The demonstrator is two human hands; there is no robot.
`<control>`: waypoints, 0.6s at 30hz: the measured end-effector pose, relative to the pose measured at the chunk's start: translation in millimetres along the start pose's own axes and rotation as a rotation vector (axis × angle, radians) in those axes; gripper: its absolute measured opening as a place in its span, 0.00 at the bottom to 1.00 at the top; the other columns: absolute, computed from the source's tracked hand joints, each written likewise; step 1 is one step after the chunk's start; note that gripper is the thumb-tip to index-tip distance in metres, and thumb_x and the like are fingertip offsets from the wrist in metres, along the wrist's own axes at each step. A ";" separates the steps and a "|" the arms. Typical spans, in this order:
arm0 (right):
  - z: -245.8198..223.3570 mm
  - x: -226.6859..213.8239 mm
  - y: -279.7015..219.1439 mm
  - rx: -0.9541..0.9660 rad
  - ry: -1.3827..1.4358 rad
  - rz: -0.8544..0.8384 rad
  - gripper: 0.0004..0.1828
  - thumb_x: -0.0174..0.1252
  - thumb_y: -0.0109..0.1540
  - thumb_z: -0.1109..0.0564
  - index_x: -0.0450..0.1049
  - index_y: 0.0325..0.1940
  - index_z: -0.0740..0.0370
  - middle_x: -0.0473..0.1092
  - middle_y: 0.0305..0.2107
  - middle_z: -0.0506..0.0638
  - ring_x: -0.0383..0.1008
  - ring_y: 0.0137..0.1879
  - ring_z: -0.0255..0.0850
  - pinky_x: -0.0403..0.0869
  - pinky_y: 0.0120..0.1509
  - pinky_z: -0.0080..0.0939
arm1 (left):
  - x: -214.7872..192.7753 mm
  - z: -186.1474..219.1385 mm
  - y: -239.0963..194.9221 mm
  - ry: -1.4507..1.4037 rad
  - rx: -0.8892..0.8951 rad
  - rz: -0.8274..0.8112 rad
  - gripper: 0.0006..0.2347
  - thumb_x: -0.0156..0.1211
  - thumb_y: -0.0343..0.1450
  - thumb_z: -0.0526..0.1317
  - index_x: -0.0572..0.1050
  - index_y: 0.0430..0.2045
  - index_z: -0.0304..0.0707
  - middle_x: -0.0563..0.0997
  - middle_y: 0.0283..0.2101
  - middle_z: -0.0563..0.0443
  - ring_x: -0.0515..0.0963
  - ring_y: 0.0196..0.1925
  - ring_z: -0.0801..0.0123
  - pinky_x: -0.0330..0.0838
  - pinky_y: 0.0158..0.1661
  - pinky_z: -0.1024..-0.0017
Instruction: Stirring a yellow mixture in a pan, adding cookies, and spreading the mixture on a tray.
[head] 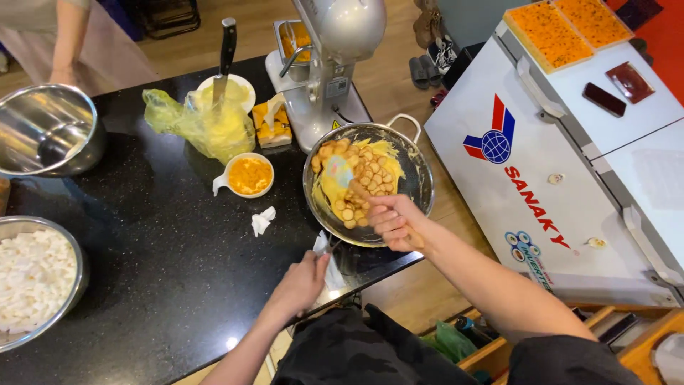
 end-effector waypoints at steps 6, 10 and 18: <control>-16.9 32.8 -80.3 -0.362 -0.908 0.612 0.30 0.56 0.77 0.33 0.78 0.41 0.63 0.62 0.20 0.47 0.66 0.22 0.36 0.70 0.19 0.34 | -14.1 9.4 -9.1 0.008 -0.049 0.012 0.29 0.38 0.86 0.59 0.75 0.69 0.33 0.89 0.55 0.18 0.88 0.61 0.22 0.81 0.61 0.31; -14.4 61.8 -109.8 -0.188 -1.655 0.966 0.36 0.43 0.83 0.35 0.84 0.56 0.69 0.78 0.30 0.57 0.83 0.36 0.43 0.84 0.38 0.41 | -14.9 4.3 -4.2 0.008 -0.086 0.025 0.29 0.39 0.85 0.60 0.75 0.68 0.36 0.90 0.54 0.21 0.89 0.61 0.25 0.83 0.59 0.35; 5.1 41.0 -85.3 0.256 -1.695 0.861 0.34 0.35 0.83 0.39 0.74 0.40 0.64 0.78 0.25 0.57 0.76 0.27 0.46 0.76 0.41 0.51 | 17.1 -51.8 52.2 0.002 -0.107 0.028 0.21 0.39 0.86 0.61 0.72 0.51 0.45 0.86 0.34 0.33 0.87 0.42 0.33 0.77 0.40 0.44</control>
Point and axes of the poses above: each hand's wrist, its own y-axis towards the middle knuckle, its own x-axis out of the palm, z = x × y, the point moved 3 cm from there along y, towards the middle knuckle
